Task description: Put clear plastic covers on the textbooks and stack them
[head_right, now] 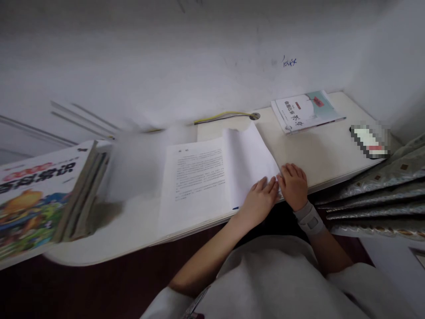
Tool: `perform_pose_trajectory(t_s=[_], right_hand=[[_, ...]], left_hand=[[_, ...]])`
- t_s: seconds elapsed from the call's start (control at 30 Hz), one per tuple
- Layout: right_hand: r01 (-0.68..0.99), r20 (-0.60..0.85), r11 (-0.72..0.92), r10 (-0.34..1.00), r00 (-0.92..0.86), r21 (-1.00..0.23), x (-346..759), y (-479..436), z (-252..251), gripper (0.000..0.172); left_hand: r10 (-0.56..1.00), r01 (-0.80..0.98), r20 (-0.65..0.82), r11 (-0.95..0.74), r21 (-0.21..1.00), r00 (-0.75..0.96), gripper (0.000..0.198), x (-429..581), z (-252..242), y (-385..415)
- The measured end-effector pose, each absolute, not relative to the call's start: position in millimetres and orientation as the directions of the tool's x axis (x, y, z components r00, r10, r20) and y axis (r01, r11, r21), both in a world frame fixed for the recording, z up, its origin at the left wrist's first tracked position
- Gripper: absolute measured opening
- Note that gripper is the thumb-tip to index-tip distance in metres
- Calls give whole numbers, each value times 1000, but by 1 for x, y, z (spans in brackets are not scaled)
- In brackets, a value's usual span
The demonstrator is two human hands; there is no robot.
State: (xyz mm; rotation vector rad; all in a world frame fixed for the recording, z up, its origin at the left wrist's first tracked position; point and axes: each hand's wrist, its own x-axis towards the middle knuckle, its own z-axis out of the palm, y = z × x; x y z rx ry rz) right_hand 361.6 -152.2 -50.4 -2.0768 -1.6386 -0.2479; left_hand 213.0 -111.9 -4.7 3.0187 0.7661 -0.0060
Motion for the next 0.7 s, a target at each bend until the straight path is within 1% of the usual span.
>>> perform_pose_trajectory(t_s=[0.1, 0.13, 0.17, 0.23, 0.3, 0.4, 0.5, 0.57, 0.7], right_hand=[[968, 403, -161, 887, 228, -193, 361, -153, -49, 37], [972, 400, -164, 890, 220, -171, 360, -154, -49, 37], [974, 401, -169, 890, 216, -150, 360, -154, -49, 38], [977, 403, -178, 890, 211, -120, 359, -153, -50, 38], [978, 399, -179, 893, 207, -108, 359, -153, -50, 37], [979, 396, -169, 896, 200, -114, 359, -152, -51, 37], [979, 399, -163, 895, 198, -120, 358, -152, -51, 36], [981, 402, -162, 895, 194, -111, 358, -152, -50, 36], [984, 390, -157, 903, 179, -88, 356, -151, -48, 37]], left_hand=[[266, 285, -131, -946, 156, 955, 39, 211, 6, -75], [238, 269, -169, -942, 200, 957, 38, 214, 10, -58], [283, 317, -180, -926, 206, 942, 38, 217, 13, -40], [444, 468, -167, -872, 143, 880, 43, 226, 19, -5], [523, 537, -137, -838, 99, 841, 50, 235, 21, 22], [559, 570, -132, -820, 63, 819, 62, 242, 14, 41], [593, 606, -192, -795, 14, 782, 70, 242, 2, 41], [606, 619, -223, -785, -14, 764, 73, 241, -2, 36], [609, 614, -206, -788, -44, 766, 74, 241, -1, 26]])
